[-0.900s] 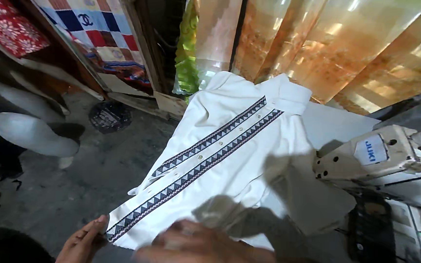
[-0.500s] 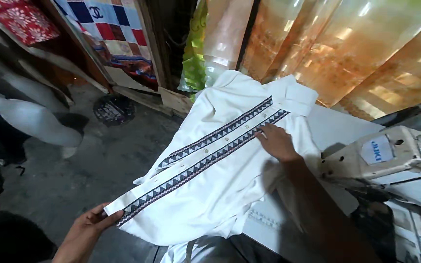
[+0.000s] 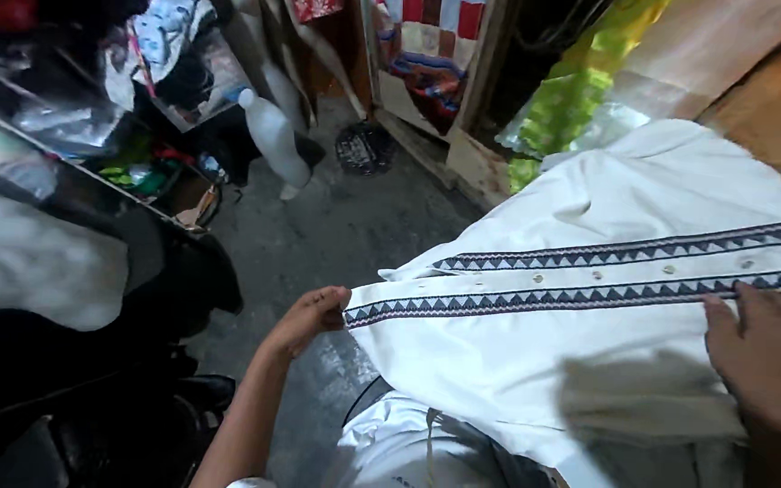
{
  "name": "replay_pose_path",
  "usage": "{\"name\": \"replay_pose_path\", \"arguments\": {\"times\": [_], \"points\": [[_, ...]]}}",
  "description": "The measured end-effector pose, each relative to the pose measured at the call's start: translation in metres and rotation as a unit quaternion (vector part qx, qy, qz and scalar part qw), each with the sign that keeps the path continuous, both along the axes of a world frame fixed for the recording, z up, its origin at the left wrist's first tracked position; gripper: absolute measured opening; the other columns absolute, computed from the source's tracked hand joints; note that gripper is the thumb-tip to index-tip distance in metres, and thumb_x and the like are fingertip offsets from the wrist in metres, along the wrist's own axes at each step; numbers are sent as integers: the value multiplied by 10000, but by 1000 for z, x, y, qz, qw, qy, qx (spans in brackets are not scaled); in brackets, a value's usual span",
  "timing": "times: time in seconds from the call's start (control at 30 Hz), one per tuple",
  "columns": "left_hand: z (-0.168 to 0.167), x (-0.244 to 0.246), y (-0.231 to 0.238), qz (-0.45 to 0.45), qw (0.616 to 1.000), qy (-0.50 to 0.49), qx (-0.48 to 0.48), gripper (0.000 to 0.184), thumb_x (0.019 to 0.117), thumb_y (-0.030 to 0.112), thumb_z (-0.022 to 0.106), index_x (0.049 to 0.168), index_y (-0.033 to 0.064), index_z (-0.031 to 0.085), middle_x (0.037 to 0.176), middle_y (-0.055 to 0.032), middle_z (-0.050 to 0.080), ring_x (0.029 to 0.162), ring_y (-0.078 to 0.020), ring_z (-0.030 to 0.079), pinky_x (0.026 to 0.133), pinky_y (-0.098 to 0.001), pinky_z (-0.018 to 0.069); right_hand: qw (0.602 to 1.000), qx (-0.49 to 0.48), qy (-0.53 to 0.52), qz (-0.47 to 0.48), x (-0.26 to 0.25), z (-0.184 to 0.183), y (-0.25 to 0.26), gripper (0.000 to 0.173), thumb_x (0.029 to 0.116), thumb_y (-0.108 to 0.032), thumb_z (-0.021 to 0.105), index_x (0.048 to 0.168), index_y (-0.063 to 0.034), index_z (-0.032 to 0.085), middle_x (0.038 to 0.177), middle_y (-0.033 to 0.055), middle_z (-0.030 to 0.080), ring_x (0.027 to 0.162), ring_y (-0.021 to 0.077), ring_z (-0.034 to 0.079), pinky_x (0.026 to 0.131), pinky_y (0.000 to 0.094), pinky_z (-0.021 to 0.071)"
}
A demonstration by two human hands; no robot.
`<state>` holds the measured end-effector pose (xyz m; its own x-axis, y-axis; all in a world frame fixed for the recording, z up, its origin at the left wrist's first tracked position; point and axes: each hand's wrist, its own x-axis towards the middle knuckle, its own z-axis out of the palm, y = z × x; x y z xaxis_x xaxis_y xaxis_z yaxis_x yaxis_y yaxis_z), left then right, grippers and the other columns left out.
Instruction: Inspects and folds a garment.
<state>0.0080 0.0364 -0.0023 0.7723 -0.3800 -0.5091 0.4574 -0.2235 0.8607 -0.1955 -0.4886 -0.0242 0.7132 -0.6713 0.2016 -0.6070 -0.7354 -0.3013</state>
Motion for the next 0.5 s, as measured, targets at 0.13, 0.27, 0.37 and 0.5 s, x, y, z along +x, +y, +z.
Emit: {"name": "replay_pose_path", "arguments": {"times": [0.13, 0.27, 0.37, 0.5], "points": [[2, 0, -2, -7, 1000, 18, -22, 390, 1130, 259, 338, 1082, 40, 657, 882, -23, 718, 794, -107, 708, 763, -287, 606, 1000, 10, -4, -3, -1, -1, -4, 677, 1074, -539, 349, 1517, -44, 479, 1550, 304, 411, 1433, 546, 352, 1085, 784, 244], [-2, -3, 6, -47, 998, -8, -44, 145, 1024, 52, 541, 1128, 35, 641, 946, -14, 728, 852, -101, 708, 815, -290, 604, 1000, 30, -1, -6, -2, 5, 3, 664, 1073, -510, 368, 1520, -30, 470, 1557, 307, 401, 1443, 552, 332, 1093, 784, 228], [-6, 1, 3, -72, 994, -63, -47, 381, 860, -72, 696, 1222, 11, 611, 1006, -28, 729, 920, -119, 708, 873, -319, 600, 1000, -2, -16, 0, 1, 7, 4, 668, 1067, -513, 346, 1510, -34, 487, 1552, 298, 417, 1424, 554, 366, 1071, 795, 246], [-10, 0, -4, -44, 996, -72, -26, 352, 844, -100, 707, 1173, -4, 623, 999, -37, 726, 907, -116, 709, 861, -309, 601, 1000, -9, -20, -9, -2, 1, 6, 665, 1065, -525, 344, 1505, -51, 502, 1547, 276, 438, 1436, 530, 366, 1085, 776, 246]]}}
